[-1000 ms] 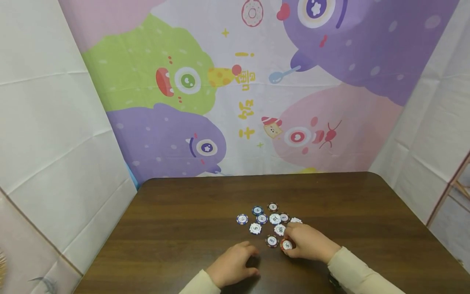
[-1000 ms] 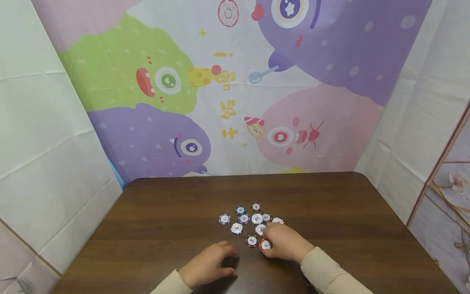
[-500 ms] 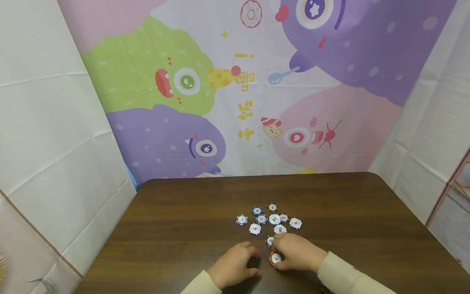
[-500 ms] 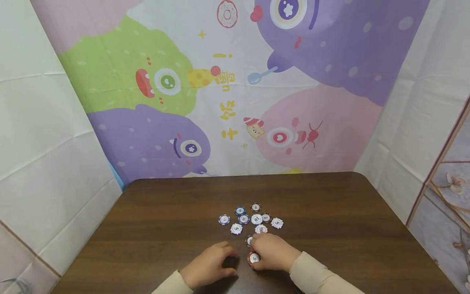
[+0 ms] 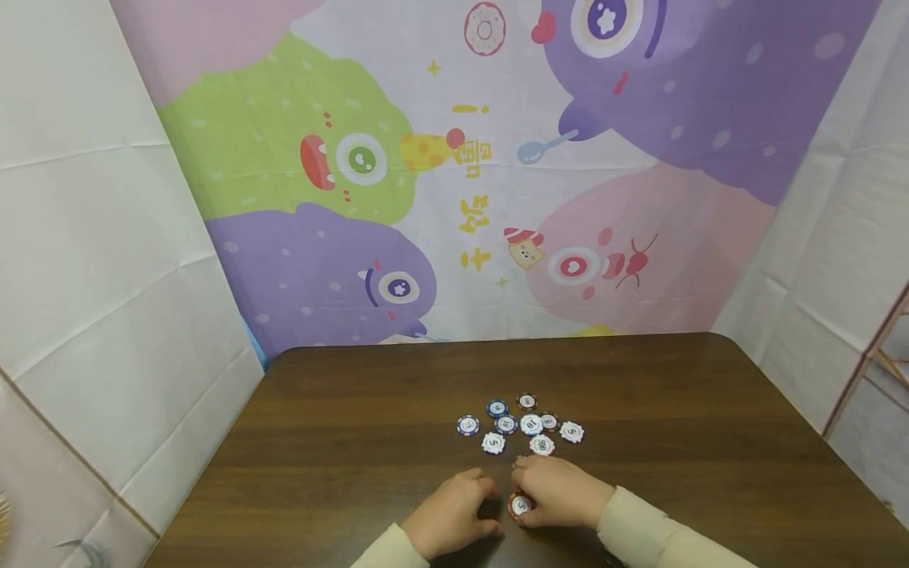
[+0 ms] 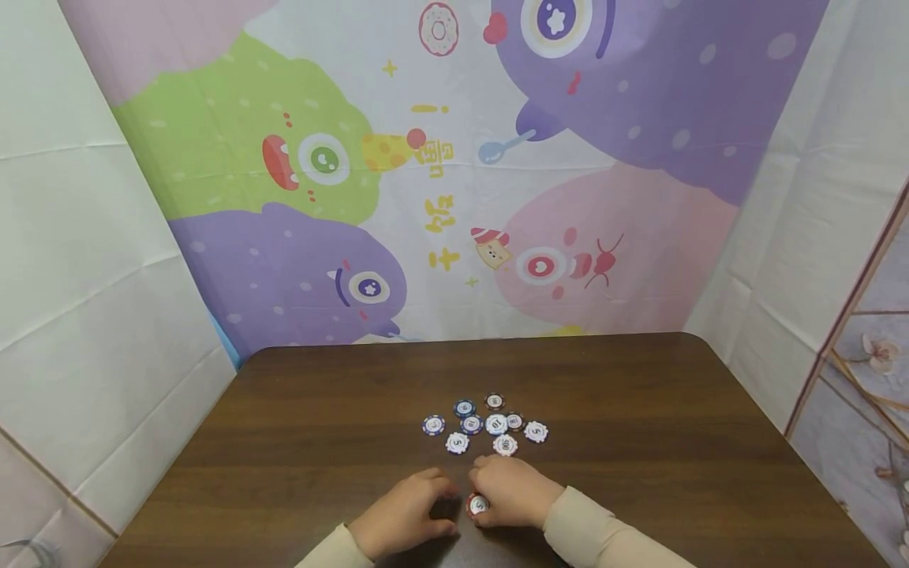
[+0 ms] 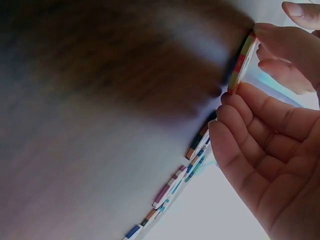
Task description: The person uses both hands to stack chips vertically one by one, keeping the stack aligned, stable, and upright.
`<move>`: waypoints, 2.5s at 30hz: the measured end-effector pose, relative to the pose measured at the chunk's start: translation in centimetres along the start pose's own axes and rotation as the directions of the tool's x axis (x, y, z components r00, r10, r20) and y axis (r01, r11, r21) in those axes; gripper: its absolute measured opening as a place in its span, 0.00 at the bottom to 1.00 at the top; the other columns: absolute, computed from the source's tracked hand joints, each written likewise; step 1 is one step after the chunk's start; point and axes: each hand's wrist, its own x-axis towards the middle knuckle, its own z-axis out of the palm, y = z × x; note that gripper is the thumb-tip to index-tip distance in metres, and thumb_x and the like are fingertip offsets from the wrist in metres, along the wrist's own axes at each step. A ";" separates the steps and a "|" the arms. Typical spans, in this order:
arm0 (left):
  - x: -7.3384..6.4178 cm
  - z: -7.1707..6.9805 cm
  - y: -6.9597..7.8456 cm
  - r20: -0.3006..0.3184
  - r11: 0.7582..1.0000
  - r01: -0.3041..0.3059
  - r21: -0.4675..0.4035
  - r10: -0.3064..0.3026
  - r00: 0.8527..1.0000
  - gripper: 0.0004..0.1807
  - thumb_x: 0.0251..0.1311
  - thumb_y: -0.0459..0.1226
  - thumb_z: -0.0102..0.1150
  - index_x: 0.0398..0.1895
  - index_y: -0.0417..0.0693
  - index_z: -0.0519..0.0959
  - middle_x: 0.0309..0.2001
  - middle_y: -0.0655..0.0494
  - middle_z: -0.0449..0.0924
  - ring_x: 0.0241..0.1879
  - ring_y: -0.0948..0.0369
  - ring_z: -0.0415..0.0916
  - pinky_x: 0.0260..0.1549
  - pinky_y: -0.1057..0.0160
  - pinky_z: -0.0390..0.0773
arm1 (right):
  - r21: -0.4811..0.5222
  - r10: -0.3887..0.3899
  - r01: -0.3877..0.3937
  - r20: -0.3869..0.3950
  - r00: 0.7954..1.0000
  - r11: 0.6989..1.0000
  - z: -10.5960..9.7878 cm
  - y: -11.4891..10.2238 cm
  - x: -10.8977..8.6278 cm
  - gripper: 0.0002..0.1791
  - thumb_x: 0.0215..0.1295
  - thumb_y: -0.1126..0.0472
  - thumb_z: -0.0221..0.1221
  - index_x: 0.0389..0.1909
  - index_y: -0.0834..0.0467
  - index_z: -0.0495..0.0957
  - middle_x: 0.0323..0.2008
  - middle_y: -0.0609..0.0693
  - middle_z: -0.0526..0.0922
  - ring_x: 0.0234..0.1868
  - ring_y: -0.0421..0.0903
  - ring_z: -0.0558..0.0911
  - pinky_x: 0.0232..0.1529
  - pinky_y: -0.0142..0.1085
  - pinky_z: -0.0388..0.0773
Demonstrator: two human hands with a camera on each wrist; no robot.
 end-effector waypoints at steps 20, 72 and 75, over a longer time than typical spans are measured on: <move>0.2 0.1 0.0 0.012 1.000 0.000 -0.015 0.000 1.000 0.20 0.45 0.47 0.75 0.41 0.49 0.83 0.38 0.61 0.80 0.38 0.69 0.75 0.41 0.70 0.76 | 0.041 0.004 -0.003 -0.018 1.000 0.999 -0.4 0.5 -0.2 0.11 0.50 0.50 0.69 0.26 0.51 0.79 0.26 0.37 0.69 0.26 0.31 0.65 0.27 0.27 0.67; 3.1 0.8 1.8 0.053 0.996 -0.065 0.066 0.062 0.997 0.11 0.47 0.44 0.73 0.29 0.53 0.81 0.33 0.65 0.74 0.30 0.72 0.69 0.30 0.76 0.69 | 0.051 0.125 -0.122 -0.082 0.989 0.991 -0.8 4.0 0.5 0.10 0.49 0.57 0.71 0.28 0.57 0.80 0.26 0.42 0.72 0.26 0.35 0.67 0.28 0.32 0.68; 3.0 0.8 1.6 0.055 0.997 -0.063 0.050 0.060 0.997 0.10 0.46 0.43 0.74 0.28 0.53 0.81 0.34 0.64 0.75 0.31 0.73 0.69 0.31 0.76 0.69 | 0.040 0.125 -0.123 -0.076 0.989 0.992 -0.7 3.9 0.6 0.11 0.49 0.57 0.70 0.27 0.57 0.79 0.26 0.42 0.71 0.26 0.36 0.66 0.28 0.33 0.67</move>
